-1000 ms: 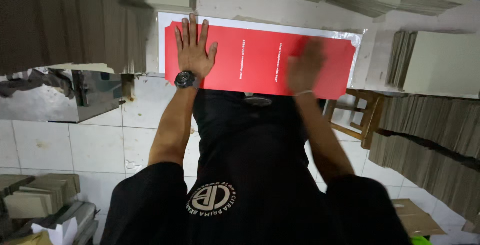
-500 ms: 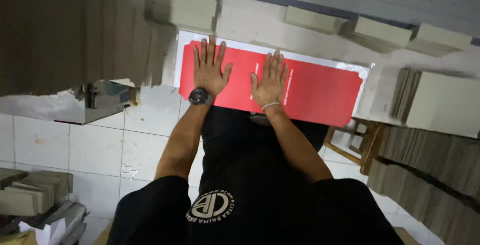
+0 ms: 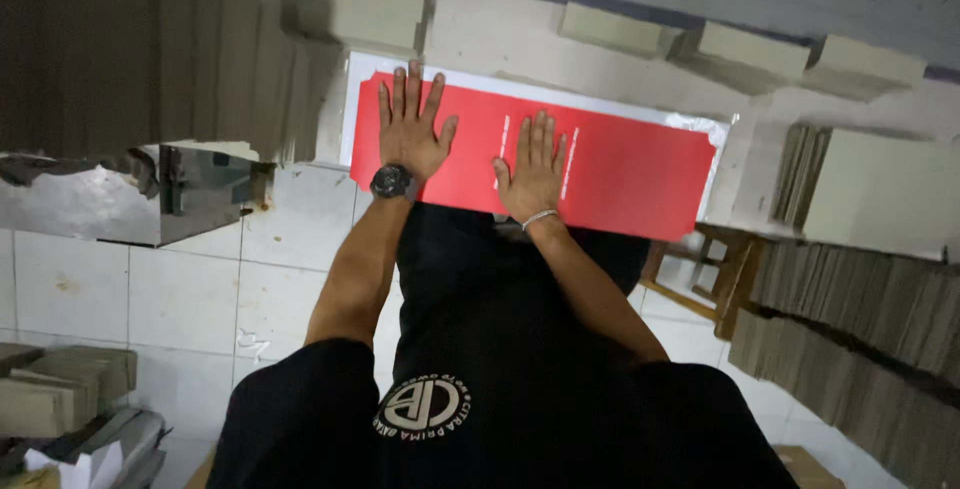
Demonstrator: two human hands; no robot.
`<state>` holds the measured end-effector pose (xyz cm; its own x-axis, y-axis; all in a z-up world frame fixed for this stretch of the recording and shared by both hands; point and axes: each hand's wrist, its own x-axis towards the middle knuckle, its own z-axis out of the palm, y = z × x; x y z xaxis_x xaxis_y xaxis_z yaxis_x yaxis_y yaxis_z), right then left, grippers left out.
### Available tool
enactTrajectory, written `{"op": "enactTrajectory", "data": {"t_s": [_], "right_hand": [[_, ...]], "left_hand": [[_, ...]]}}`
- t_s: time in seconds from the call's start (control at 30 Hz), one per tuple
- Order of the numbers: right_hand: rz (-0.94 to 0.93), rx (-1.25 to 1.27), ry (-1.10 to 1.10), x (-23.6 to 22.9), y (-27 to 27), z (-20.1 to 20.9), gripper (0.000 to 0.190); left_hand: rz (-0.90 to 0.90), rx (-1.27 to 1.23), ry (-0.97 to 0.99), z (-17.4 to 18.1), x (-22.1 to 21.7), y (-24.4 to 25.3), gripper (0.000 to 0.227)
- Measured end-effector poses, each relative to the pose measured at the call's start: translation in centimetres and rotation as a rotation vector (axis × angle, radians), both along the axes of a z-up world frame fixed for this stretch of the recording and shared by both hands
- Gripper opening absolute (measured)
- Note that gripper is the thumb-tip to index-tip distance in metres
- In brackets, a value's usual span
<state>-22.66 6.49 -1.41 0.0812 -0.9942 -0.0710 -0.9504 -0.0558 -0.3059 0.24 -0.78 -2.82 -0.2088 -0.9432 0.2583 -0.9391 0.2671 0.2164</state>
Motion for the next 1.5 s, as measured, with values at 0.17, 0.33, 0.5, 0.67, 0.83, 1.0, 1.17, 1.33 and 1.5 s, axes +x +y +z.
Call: {"op": "enactTrajectory", "data": {"t_s": [0.17,0.33,0.5,0.67,0.83,1.0,1.17,1.33,1.5], "right_hand": [[-0.005,-0.071,0.035,-0.1,1.3,-1.2,0.089],[0.061,-0.236,-0.198,-5.0,2.9,-3.0,0.097],[0.086,-0.287,-0.139,-18.8,9.8,-0.8,0.11],[0.105,-0.211,0.176,-25.5,12.5,-1.9,0.101],[0.18,-0.54,0.144,-28.6,12.5,-4.2,0.061],[0.197,-0.576,0.145,-29.1,12.6,-3.3,0.054],[0.235,-0.558,0.087,-30.5,12.4,-2.9,0.056],[0.232,-0.368,0.104,-33.3,11.0,3.6,0.061],[0.265,-0.349,-0.021,-36.6,4.1,11.5,0.014]], "left_hand": [[-0.029,0.034,0.008,-0.7,0.5,0.6,0.071],[-0.163,-0.04,0.081,-1.7,1.9,1.0,0.075],[-0.355,-0.051,0.106,0.7,6.7,6.0,0.089],[-0.418,0.044,0.021,0.6,8.5,8.4,0.101],[-0.364,-0.016,-0.033,-2.3,10.0,8.4,0.099],[-0.37,-0.02,-0.028,-1.2,11.4,8.8,0.089],[-0.368,-0.017,-0.068,-0.1,11.6,8.3,0.089],[-0.392,0.051,0.014,5.1,13.7,5.3,0.054],[-0.327,0.056,0.306,14.1,11.1,-0.9,0.014]]}}
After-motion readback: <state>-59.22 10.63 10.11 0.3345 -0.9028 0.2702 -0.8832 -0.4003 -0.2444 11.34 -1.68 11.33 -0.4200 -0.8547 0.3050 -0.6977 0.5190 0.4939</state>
